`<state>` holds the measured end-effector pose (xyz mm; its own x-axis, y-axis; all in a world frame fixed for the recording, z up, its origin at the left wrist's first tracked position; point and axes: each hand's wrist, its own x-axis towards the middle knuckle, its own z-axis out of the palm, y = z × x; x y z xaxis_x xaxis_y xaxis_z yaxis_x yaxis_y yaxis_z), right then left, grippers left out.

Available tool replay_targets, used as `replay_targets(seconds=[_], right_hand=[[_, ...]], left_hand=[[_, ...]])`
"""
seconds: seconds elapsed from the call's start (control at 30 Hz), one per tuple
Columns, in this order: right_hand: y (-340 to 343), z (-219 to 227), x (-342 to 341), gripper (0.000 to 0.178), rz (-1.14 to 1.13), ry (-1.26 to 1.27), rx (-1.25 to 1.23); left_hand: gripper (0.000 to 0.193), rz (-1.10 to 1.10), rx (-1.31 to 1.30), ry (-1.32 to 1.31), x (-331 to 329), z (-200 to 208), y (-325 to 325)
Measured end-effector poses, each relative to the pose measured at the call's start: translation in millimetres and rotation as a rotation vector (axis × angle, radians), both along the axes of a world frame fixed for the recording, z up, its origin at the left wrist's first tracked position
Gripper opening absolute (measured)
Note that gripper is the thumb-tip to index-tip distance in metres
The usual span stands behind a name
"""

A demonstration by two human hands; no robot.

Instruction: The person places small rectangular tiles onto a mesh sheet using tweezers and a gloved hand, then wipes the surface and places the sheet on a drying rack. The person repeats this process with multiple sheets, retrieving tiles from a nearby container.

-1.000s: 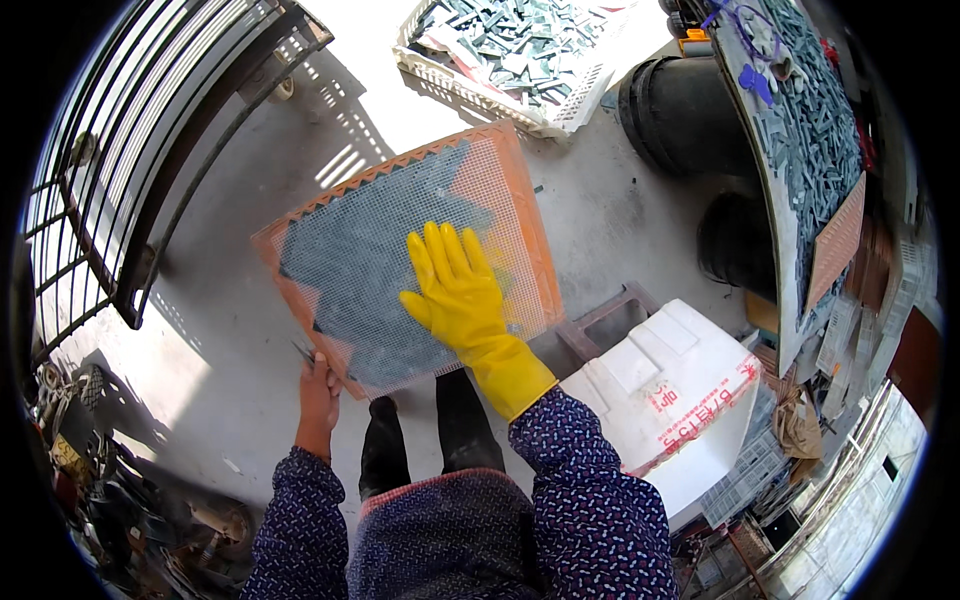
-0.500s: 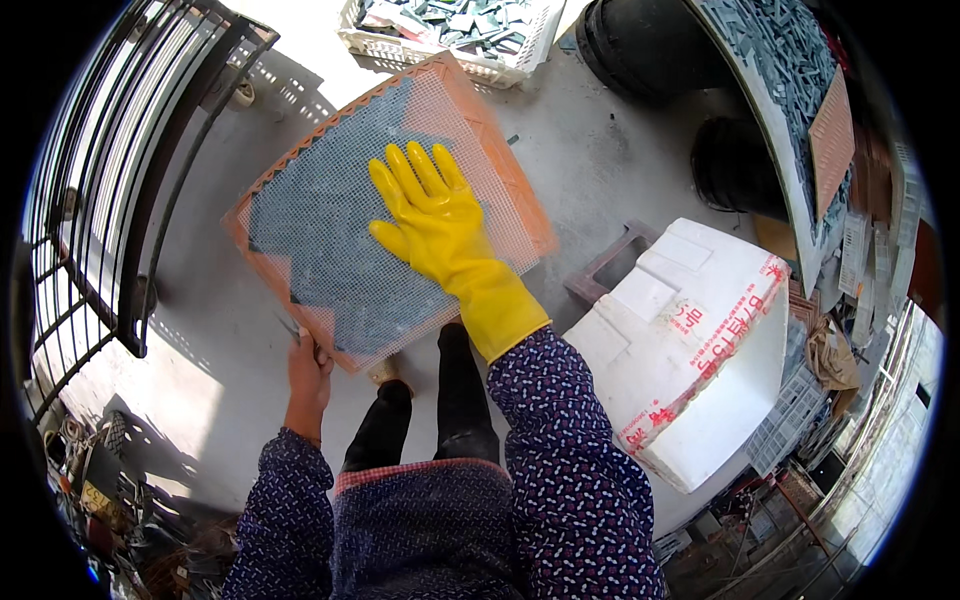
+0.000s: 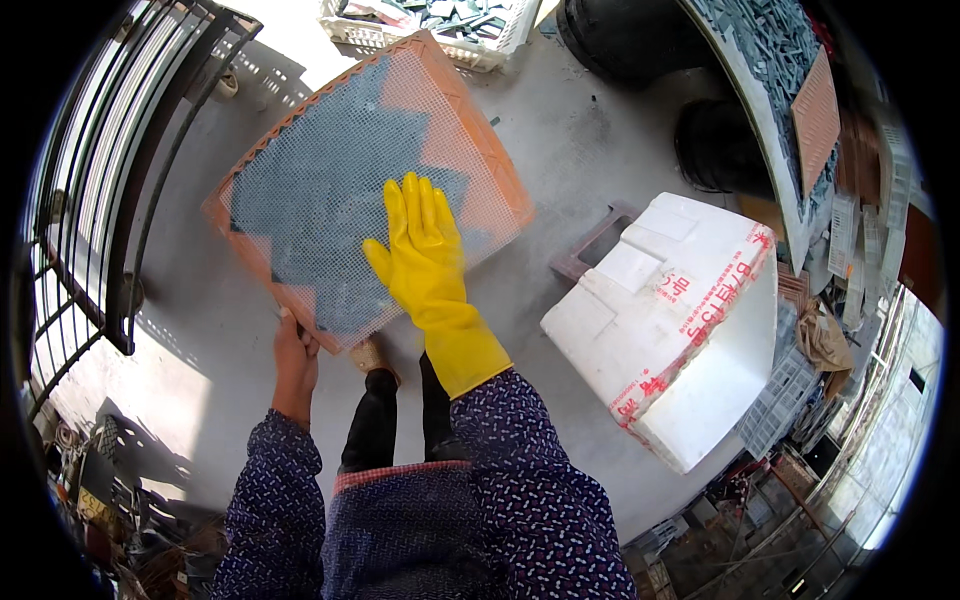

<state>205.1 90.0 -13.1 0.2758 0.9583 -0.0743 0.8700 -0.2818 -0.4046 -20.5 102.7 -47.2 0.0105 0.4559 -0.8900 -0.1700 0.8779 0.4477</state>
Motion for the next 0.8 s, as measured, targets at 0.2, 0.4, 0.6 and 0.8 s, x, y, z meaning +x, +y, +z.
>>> replay_targets(seconds=[0.2, 0.4, 0.6, 0.8], right_hand=[[-56, 10, -22, 0.058, -0.178, -0.082, -0.094], [-62, -15, 2, 0.04, -0.586, 0.76, 0.354], [-87, 0, 32, 0.023, -0.052, 0.177, 0.022], [-14, 14, 81, 0.042, -0.669, 1.114, -0.726]], left_hand=[[0.022, 0.038, 0.017, 0.001, 11, 2, 3], [0.022, 0.024, 0.037, -0.039, 12, 3, 3], [0.023, 0.052, 0.025, 0.036, 12, 10, 5], [0.023, 0.007, 0.053, -0.031, 11, 0, 3]])
